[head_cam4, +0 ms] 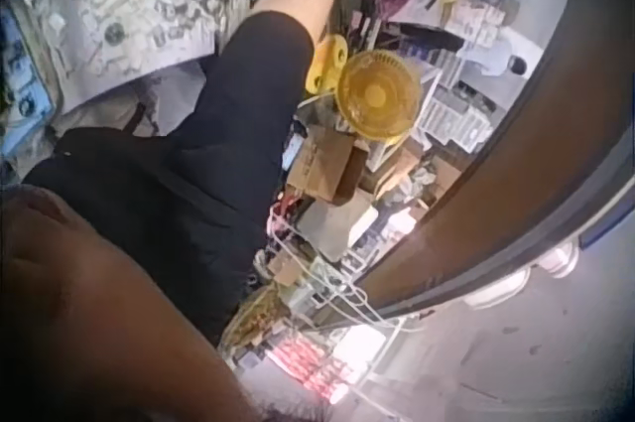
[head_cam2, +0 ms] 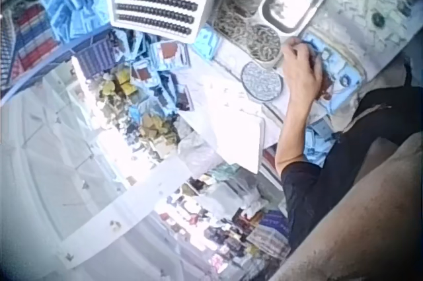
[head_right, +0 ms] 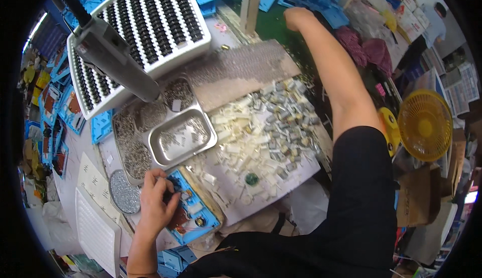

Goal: Assembling a blue electronic device, including soldering wires to a circuit board and speaker, and driving screws into the plastic casing.

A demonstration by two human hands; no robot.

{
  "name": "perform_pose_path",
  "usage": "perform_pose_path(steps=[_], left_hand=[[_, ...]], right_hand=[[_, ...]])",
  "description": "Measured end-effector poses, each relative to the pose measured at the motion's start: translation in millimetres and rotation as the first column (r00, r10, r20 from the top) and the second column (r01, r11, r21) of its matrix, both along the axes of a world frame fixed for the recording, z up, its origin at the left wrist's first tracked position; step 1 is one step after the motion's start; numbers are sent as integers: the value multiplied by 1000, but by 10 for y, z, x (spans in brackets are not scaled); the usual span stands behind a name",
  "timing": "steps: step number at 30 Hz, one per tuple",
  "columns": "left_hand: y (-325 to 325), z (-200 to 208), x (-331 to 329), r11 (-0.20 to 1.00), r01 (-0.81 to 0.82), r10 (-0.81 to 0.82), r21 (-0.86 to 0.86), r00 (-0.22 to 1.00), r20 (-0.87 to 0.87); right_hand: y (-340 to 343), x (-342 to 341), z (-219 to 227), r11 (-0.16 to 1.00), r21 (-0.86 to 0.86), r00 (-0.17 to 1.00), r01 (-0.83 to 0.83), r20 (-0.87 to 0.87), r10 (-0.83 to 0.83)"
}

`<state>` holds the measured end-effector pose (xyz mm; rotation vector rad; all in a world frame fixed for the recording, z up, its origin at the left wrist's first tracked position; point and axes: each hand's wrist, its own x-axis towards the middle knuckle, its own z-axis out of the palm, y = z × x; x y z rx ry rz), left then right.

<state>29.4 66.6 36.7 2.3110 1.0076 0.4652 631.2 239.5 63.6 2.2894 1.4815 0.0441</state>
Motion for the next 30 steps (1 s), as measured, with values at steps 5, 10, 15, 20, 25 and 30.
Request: perform_pose_path(steps=[5, 10, 15, 20, 25, 30], left_hand=[[-7, 36, -85, 999, -31, 30, -13, 998, -54], [56, -1, -23, 1000, 2, -3, -20, 998, -56], [18, 51, -36, 996, -62, 58, -57, 995, -79], [67, 89, -56, 993, -45, 43, -112, 999, -18], [121, 67, -110, 988, 21, -14, -153, 999, 47], [58, 99, -101, 984, -55, 47, -168, 997, -53]], right_hand=[[722, -345, -587, 977, 144, 988, -155, 51, 149], [1172, 216, -1058, 879, 462, 946, 120, -321, 40], [1062, 30, -961, 944, 330, 990, 28, -140, 19], [948, -205, -649, 986, 166, 998, -19, -62, 29], [1080, 307, -940, 947, 284, 981, 152, -159, -110], [1193, 107, -1000, 853, 519, 980, 57, -190, 51]])
